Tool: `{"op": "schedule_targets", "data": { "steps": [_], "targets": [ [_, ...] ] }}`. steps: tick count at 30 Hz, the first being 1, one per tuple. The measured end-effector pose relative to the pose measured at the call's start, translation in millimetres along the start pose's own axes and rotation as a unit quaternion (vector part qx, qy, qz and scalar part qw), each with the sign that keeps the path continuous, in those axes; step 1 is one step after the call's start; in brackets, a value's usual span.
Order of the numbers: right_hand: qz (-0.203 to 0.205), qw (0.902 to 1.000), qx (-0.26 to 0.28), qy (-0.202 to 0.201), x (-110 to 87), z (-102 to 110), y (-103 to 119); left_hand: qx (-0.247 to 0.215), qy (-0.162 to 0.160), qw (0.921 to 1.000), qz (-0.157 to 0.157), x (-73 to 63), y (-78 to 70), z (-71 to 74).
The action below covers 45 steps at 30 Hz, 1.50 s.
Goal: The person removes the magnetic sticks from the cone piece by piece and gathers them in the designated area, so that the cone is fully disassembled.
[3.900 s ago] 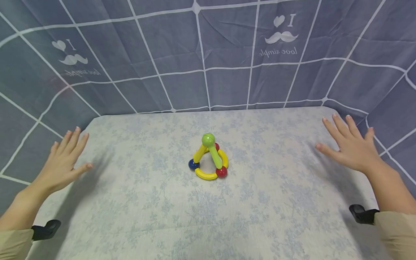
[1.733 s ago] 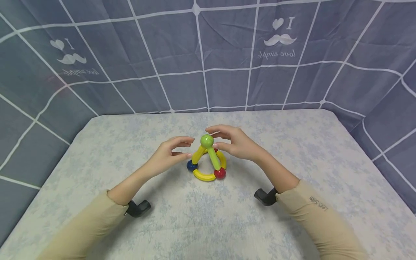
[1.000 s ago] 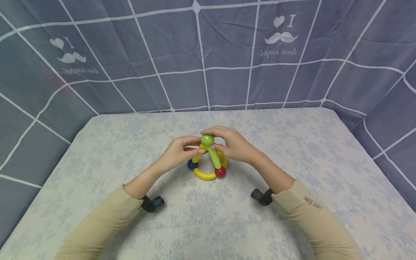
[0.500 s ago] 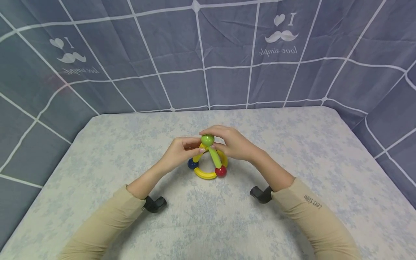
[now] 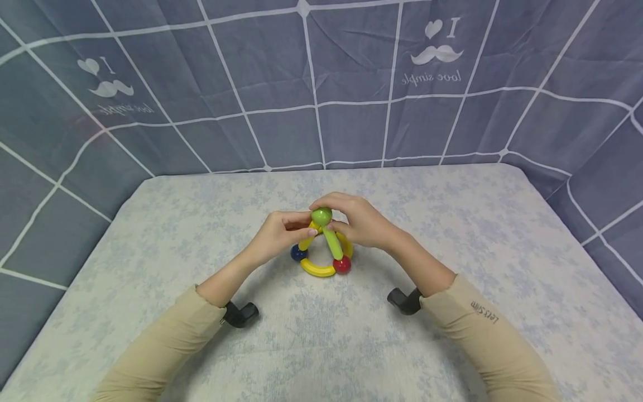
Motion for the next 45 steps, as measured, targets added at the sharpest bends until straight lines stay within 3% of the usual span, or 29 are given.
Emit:
{"op": "schedule_targets", "data": {
  "steps": [9, 19, 35, 45],
  "targets": [
    [0.006, 0.9999, -0.006, -0.013, 1.5, 1, 0, 0.003, -0.009, 0.9999, 0.004, 0.5, -0.4, 1.2],
    [0.039, 0.9986, 0.001, -0.036, 1.2, -2, 4, 0.001, -0.005, 1.0, -0.005, -2.4, -2.7, -0.7],
    [0.031, 0.997, 0.039, -0.06, -2.9, -6, -1, -0.014, -0.002, 0.9999, -0.009, -5.0, -0.8, -2.5],
    [0.017, 0.9916, 0.091, -0.091, -8.5, -10, -4, -0.018, -0.006, 0.9998, -0.01, -4.8, -1.4, -5.9]
  ]
}}
Point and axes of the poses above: each hand's wrist, its own x-axis towards the middle knuckle, its own z-axis out of the back of the hand, y = z × x, the point moved 4 cm from there along x, towards the middle knuckle, and after that the axes turned 6 degrees about y, right-handed, at the moved point
